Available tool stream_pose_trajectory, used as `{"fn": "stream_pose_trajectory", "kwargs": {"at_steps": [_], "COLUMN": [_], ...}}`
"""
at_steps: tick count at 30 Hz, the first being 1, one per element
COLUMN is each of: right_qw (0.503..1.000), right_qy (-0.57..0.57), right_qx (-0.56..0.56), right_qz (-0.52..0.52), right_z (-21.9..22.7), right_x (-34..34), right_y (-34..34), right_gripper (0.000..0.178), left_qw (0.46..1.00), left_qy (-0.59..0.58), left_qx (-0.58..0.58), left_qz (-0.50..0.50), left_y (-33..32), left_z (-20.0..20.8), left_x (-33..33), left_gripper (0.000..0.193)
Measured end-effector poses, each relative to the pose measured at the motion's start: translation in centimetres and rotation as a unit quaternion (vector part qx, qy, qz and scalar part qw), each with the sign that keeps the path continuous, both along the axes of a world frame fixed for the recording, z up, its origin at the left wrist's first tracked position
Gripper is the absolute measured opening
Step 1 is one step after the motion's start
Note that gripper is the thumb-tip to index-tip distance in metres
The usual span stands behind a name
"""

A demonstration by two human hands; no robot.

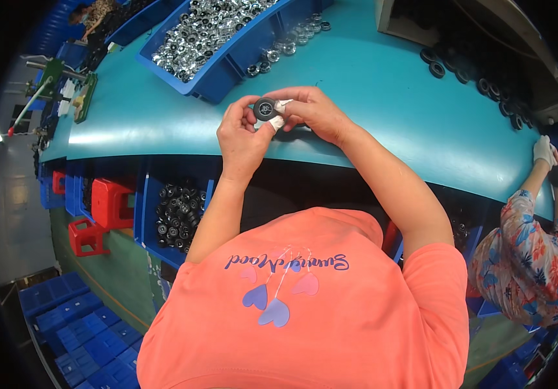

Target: Manually assembling small metal inserts into circular black housings at a factory workstation.

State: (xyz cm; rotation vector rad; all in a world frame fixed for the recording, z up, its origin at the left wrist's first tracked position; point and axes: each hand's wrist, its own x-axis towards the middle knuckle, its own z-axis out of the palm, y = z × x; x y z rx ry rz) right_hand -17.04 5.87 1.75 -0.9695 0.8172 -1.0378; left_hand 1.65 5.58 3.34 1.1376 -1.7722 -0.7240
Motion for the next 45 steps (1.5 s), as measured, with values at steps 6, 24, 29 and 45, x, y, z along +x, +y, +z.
{"fn": "stream_pose_trajectory", "kwargs": {"at_steps": [6, 24, 29, 45], "right_qw": [1.0, 1.0, 1.0, 0.945], "right_qy": [-0.002, -0.007, -0.009, 0.322], "right_qx": [-0.024, -0.017, -0.018, -0.052], "right_qz": [0.007, 0.015, 0.012, 0.022], "right_z": [0.2, -0.3, -0.2, 5.4], "right_x": [-0.2, -0.3, -0.1, -6.9], "right_y": [0.1, -0.2, -0.1, -0.8], "right_gripper": [0.044, 0.045, 0.044, 0.041], "left_qw": [1.0, 1.0, 1.0, 0.998], "left_qy": [-0.001, 0.015, 0.006, -0.058], "left_qx": [-0.011, 0.022, 0.018, 0.024], "left_qz": [0.001, -0.003, -0.004, 0.019], "left_y": [-0.1, -0.2, -0.3, 0.7], "left_z": [0.1, -0.2, -0.4, -0.5], "left_x": [0.0, 0.2, 0.3, 11.0], "left_gripper": [0.04, 0.042, 0.042, 0.048]}}
